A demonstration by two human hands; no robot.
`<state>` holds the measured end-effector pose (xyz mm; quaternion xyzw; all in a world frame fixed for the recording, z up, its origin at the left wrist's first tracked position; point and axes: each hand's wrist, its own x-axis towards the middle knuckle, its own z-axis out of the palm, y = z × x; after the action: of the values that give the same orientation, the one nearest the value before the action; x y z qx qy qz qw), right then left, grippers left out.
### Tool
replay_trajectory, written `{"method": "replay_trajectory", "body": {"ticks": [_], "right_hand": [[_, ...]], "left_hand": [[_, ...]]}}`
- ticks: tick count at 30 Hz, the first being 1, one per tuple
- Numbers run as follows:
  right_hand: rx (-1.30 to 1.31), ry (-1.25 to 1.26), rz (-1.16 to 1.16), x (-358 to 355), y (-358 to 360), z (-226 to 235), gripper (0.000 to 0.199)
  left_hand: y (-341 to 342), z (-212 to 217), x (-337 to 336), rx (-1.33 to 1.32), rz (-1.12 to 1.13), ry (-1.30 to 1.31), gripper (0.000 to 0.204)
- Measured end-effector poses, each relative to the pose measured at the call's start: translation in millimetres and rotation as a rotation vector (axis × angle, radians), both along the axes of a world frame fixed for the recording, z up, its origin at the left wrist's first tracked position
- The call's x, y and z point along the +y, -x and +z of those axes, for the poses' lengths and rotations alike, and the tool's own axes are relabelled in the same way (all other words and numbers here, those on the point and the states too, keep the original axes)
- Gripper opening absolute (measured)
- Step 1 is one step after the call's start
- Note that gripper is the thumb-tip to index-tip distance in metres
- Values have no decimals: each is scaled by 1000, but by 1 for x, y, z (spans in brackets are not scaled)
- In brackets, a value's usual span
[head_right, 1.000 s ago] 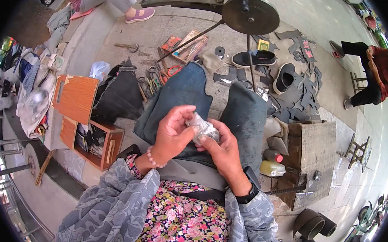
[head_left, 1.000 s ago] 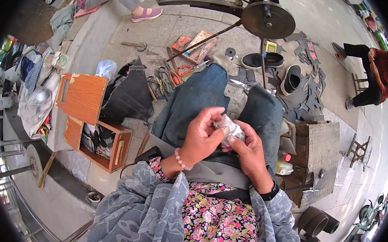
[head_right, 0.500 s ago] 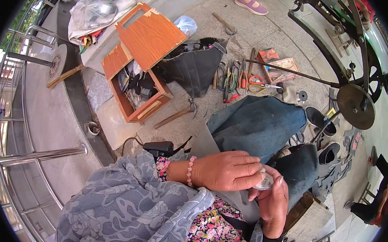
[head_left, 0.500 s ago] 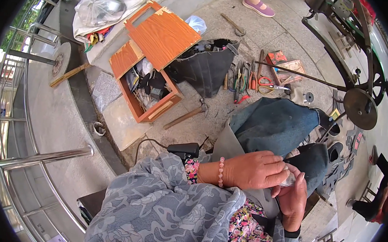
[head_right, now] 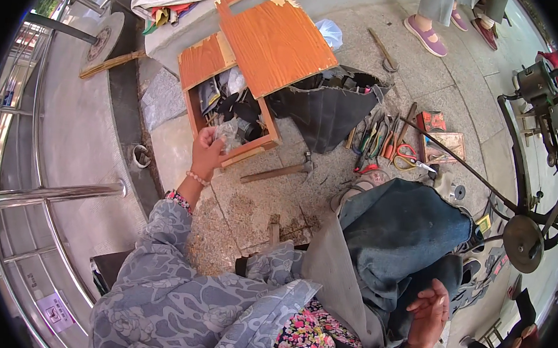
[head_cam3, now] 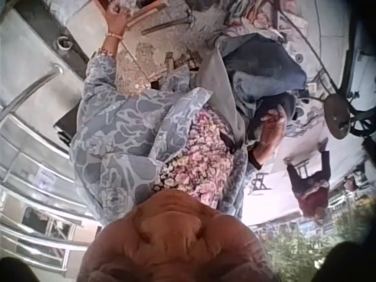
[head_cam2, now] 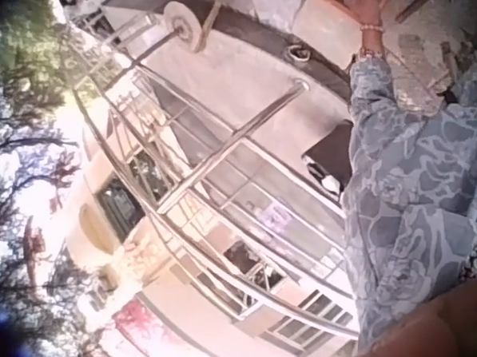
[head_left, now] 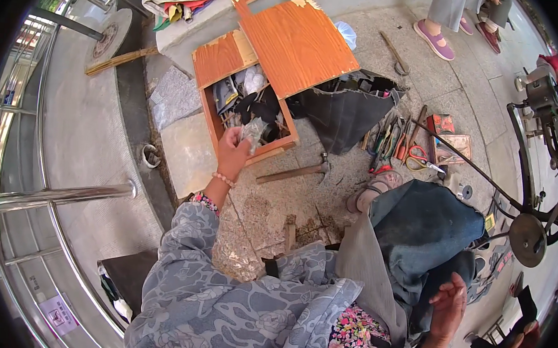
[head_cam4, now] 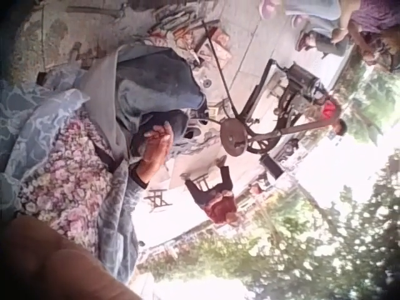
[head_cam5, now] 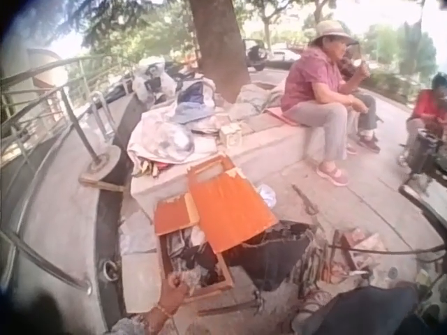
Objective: Manually repairing or preparing footwear components using a manual sewing/cobbling machine and hand tools outdoors.
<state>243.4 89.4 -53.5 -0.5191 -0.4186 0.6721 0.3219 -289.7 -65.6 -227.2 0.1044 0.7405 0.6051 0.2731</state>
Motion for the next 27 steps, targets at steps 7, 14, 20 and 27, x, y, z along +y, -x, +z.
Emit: {"method": "replay_trajectory", "body": {"ticks": [7,14,20,27], "right_hand": [[-637,-173,-517,1,-110,-27,33],[-1067,-320,-158,-49,-189,-82,39],[-1534,-549,327,-69,-184,-76,60],[-1488,-684,319,-67,-218,-94,54]], "left_hand": [[79,-73,-10,-150,170,182,29],[83,-112,18,-474,-118,294,31],[120,-205,-42,81,-411,807,27],[102,-124,3,-170,-186,543,19]]}}
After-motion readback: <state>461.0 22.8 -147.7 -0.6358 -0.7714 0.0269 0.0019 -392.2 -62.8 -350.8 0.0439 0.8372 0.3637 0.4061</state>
